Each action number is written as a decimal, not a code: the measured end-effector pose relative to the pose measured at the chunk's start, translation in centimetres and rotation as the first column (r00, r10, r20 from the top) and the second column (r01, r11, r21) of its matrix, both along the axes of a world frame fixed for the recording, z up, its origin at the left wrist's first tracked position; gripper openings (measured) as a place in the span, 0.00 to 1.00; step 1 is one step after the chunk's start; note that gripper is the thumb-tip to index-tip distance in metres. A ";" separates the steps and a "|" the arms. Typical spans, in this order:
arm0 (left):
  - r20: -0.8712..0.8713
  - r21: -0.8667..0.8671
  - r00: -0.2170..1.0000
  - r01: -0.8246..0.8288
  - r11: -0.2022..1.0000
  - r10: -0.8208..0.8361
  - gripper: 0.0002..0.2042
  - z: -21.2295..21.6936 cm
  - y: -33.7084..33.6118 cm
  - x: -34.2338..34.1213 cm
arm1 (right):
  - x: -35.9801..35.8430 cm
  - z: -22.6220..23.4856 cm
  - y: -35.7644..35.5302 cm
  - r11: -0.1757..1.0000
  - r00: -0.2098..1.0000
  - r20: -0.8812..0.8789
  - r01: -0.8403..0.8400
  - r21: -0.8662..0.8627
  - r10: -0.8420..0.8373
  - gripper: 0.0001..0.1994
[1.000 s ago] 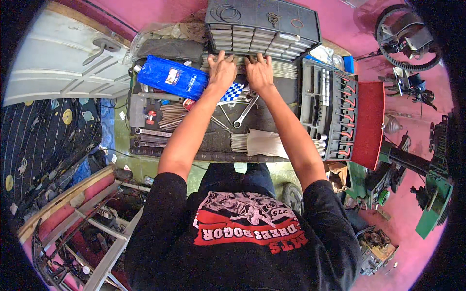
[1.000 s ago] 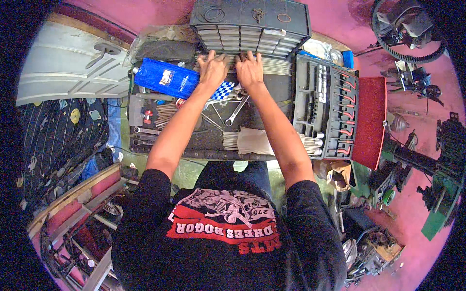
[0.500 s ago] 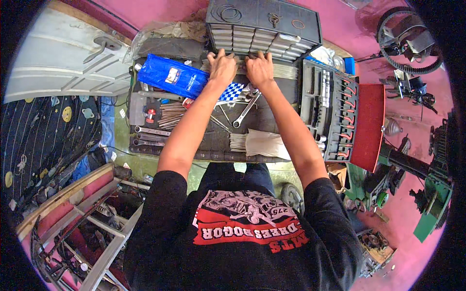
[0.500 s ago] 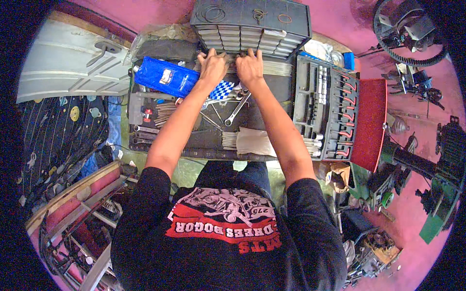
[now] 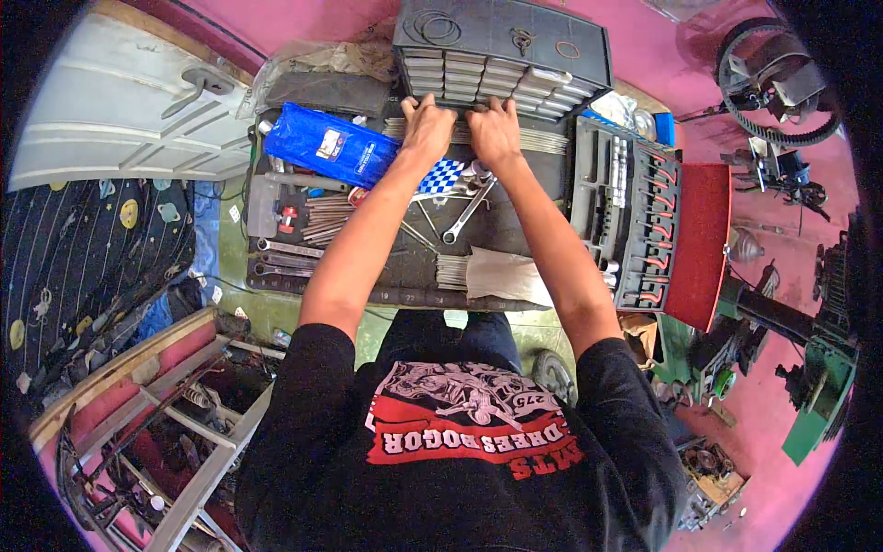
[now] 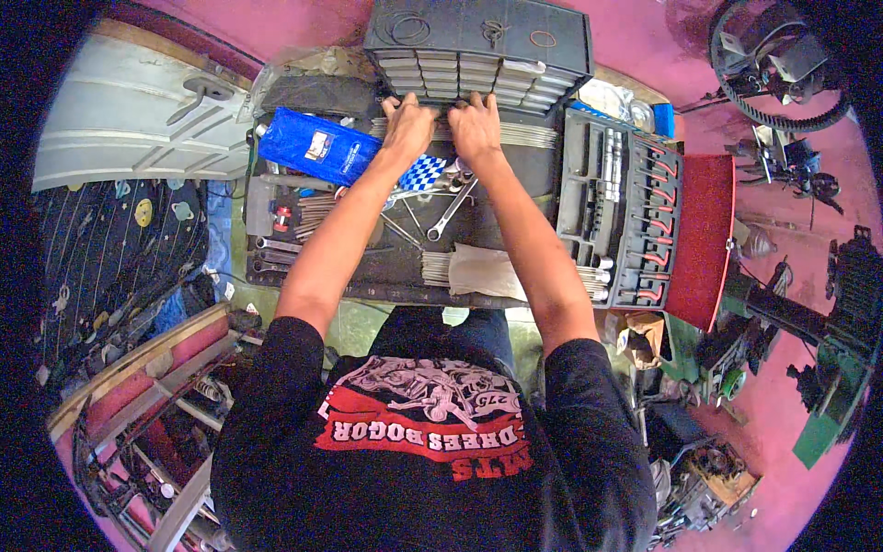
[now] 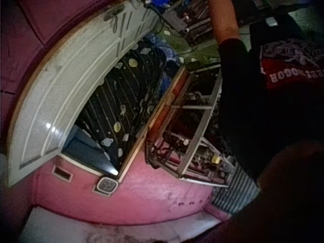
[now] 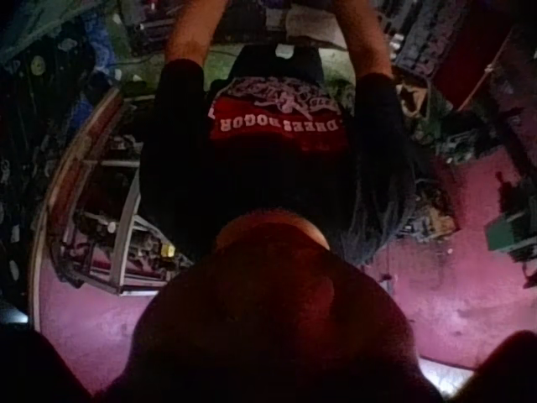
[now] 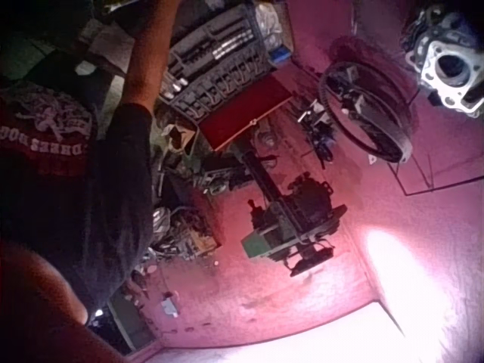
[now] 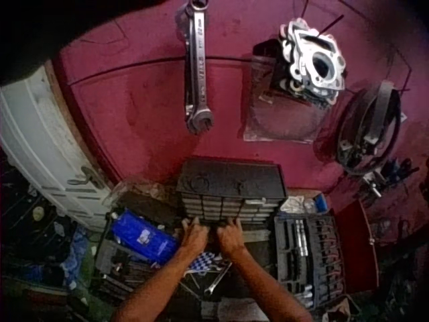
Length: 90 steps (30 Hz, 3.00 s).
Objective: The person repeatedly picks up thin metal rods from a workbench, measures them against a red tool case, and places them into a gray storage box. The person handles the rods one by one, ensuring they fit within the designated slots of the storage container.
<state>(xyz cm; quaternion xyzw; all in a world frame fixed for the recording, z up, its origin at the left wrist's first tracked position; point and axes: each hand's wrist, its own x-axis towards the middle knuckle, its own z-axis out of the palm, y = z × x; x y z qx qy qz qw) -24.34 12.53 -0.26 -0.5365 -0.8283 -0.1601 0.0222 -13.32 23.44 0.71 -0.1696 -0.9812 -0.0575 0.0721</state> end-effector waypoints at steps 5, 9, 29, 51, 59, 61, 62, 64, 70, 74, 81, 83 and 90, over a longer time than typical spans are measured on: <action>-0.076 -0.011 0.997 0.024 1.000 -0.025 0.07 0.1 0.0 0.2 | 0.0 0.2 -0.4 1.000 1.000 -0.004 -0.006 -0.008 0.005 0.08; -0.119 0.029 0.992 0.036 0.999 -0.032 0.07 0.1 -0.3 0.4 | 0.3 0.5 -0.4 1.000 1.000 0.003 -0.014 -0.008 0.014 0.08; -0.173 0.051 0.981 0.100 0.994 -0.090 0.06 0.9 -1.5 0.8 | 2.1 1.6 -1.3 1.000 0.998 -0.056 0.001 0.001 -0.001 0.10; -0.221 0.026 0.955 0.210 0.977 -0.199 0.08 3.1 -3.9 2.6 | 12.9 4.3 4.3 0.970 0.982 -0.055 0.185 0.157 -0.179 0.12; -0.213 0.086 0.942 0.282 0.955 -0.259 0.07 4.0 -3.5 6.9 | 20.9 5.2 6.0 0.892 0.904 -0.082 0.427 0.147 -0.419 0.10; -0.206 0.103 0.945 0.280 0.954 -0.255 0.07 4.4 -2.8 8.8 | 22.5 4.6 6.4 0.868 0.874 -0.106 0.484 0.111 -0.474 0.11; -0.195 0.085 0.946 0.278 0.957 -0.257 0.08 4.6 -2.3 9.7 | 23.3 4.3 6.6 0.854 0.858 -0.117 0.511 0.094 -0.501 0.11; -0.185 0.050 0.950 0.265 0.963 -0.252 0.08 4.5 -1.7 11.1 | 24.5 4.9 6.4 0.847 0.846 -0.130 0.528 0.065 -0.517 0.11; -0.123 0.110 0.955 0.283 0.953 -0.269 0.06 5.1 -0.4 14.9 | 28.6 5.3 7.3 0.854 0.845 -0.168 0.520 0.033 -0.508 0.10; -0.098 0.104 0.957 0.283 0.953 -0.274 0.06 5.3 0.2 16.8 | 31.1 5.7 7.5 0.874 0.870 -0.143 0.484 0.055 -0.472 0.11; -0.097 0.037 0.947 0.311 0.950 -0.306 0.07 6.9 1.0 20.9 | 35.9 7.9 8.2 0.858 0.871 -0.211 0.480 0.182 -0.443 0.13; -0.098 0.070 0.944 0.321 0.944 -0.314 0.06 7.0 1.3 22.0 | 37.2 9.8 8.1 0.880 0.882 -0.182 0.458 0.125 -0.434 0.14; 0.027 0.273 0.905 0.403 0.874 -0.426 0.08 8.2 3.1 27.3 | 43.9 15.2 9.1 0.871 0.910 -0.206 0.408 0.275 -0.361 0.14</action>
